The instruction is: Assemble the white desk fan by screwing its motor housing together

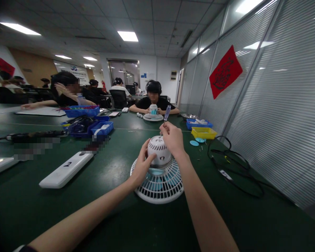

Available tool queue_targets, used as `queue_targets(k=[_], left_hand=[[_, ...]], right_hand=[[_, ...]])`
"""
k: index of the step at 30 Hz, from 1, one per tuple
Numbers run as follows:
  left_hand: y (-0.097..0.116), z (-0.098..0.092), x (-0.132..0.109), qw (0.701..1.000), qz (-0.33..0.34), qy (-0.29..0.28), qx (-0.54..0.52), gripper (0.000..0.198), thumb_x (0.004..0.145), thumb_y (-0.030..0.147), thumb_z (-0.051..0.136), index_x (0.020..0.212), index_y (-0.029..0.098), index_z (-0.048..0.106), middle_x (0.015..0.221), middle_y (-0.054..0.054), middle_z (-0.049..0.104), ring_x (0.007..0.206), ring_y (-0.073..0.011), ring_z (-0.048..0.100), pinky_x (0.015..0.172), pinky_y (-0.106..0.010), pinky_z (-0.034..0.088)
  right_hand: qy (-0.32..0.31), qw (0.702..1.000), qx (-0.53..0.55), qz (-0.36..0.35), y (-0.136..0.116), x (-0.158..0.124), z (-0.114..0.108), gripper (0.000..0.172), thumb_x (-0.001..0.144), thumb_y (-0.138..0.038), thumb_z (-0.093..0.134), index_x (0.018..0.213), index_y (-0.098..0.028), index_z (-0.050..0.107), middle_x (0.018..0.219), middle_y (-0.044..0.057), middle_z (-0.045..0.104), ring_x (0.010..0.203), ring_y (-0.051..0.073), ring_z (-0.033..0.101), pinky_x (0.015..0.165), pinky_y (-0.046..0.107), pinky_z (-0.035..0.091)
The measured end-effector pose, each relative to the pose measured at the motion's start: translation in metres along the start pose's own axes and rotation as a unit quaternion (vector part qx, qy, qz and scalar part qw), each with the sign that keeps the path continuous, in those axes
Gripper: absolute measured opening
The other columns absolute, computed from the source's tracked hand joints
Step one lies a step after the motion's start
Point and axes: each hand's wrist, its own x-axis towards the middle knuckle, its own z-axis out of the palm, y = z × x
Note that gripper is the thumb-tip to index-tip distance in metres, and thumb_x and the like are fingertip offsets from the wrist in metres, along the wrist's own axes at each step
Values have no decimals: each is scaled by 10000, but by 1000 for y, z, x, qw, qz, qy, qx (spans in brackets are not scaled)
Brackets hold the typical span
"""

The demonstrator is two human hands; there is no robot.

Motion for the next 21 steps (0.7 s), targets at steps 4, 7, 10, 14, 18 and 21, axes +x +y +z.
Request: queue_targets(k=[4,7,10,14,18,21], left_hand=[[1,1,0,1000,9,-10,17,731,721,271,580,1401,214,318,1474,-95,346,1373,-261,308,1156,-434,194],[2,1,-1,1000,12,-17,23,812,691,272,617,1425,217,274,1492,-98,313,1407,-259,244,1172,-428,143],[1,1,-2,999,14,-33,29,886,687,295,647,1453,232,207,1529,-105,250,1419,-274,215,1170,-446,142],[0,0,-3,997,25,-54,55,980,672,311,682,1475,229,126,1560,-116,173,1431,-284,184,1173,-455,134],[1,0,-4,995,32,-62,77,1069,619,282,726,1481,228,96,1567,-114,147,1444,-291,139,1179,-454,114],[3,0,-5,993,37,-62,94,1144,571,283,766,1483,230,77,1565,-121,142,1445,-310,119,1174,-478,104]], right_hand=[[2,1000,-4,-3,0,0,1,121,833,-215,520,727,-203,576,673,21,673,680,175,653,680,286,459],[1,1000,0,-6,1,0,1,122,836,-221,517,730,-202,574,671,16,668,671,169,649,674,279,454],[2,1000,3,-7,2,0,2,122,839,-230,514,741,-200,580,671,15,665,667,165,645,674,275,452],[3,1000,-2,-4,2,0,2,123,840,-230,515,746,-197,588,676,20,669,677,169,650,674,276,453],[1,1000,-1,-3,3,0,2,118,842,-239,515,755,-202,586,685,18,674,687,171,653,676,278,454],[-1,1000,0,-1,3,0,2,123,841,-243,513,745,-203,579,674,14,670,677,167,649,672,274,454]])
